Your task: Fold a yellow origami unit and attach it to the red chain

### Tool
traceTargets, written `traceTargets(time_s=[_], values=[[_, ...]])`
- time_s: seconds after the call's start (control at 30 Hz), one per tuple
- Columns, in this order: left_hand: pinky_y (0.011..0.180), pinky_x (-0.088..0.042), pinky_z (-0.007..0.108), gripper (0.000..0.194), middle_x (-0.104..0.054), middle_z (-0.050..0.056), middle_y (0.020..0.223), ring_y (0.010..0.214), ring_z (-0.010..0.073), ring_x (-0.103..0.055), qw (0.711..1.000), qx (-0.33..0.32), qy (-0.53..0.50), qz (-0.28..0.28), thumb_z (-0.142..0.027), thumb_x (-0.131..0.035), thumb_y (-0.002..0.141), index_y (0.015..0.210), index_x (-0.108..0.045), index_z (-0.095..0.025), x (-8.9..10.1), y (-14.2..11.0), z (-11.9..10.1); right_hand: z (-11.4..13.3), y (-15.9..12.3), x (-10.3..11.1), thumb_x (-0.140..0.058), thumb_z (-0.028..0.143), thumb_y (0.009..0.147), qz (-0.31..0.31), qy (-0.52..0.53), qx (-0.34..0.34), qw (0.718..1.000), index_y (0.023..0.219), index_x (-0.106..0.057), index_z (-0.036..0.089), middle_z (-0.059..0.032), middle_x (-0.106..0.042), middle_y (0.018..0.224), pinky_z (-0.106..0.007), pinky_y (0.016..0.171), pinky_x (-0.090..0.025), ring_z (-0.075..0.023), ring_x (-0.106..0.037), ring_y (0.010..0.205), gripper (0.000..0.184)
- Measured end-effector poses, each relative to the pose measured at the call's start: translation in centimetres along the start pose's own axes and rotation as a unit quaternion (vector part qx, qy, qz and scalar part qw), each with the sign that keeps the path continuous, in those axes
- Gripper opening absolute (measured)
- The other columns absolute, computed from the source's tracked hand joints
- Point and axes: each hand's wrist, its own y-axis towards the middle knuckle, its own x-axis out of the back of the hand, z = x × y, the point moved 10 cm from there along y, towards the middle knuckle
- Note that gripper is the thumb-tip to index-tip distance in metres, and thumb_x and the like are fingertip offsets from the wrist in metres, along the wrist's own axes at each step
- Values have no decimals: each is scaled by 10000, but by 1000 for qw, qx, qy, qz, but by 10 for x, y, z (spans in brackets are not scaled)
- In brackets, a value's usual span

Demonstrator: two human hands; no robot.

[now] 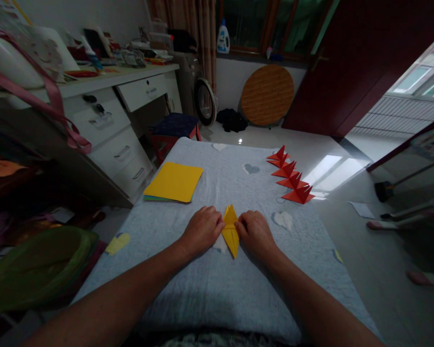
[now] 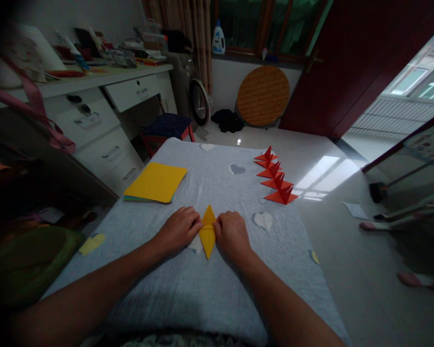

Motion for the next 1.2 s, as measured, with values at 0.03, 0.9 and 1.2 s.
traceTargets(time_s=[0.03, 0.9, 1.2], values=[[794, -420, 354, 176, -599, 58, 816, 846, 228, -554, 1000, 0, 4, -1, -250, -540, 914, 770, -611, -178, 0, 0, 0, 0, 0, 0, -587, 187, 877, 0, -1, -2, 1000, 710, -617, 189, -57, -632, 741, -334, 719, -373, -204, -531, 755, 170], [912, -463, 410, 207, -613, 103, 1149, 1038, 259, -510, 988, -140, 67, -20, -202, -520, 951, 1104, -658, -195, -2, -6, -35, -1, 2, -3, -629, 222, 889, -2, 2, 16, 1000, 821, -643, 194, -42, -657, 780, -322, 736, -345, -204, -546, 785, 74], [813, -470, 296, 183, -610, 45, 955, 915, 185, -568, 992, -127, 18, -1, -215, -516, 963, 978, -697, -194, -4, -5, -27, 1, -1, -4, -609, 191, 872, 13, 45, 51, 998, 869, -651, 186, -33, -633, 813, -331, 762, -342, -193, -519, 794, 43]])
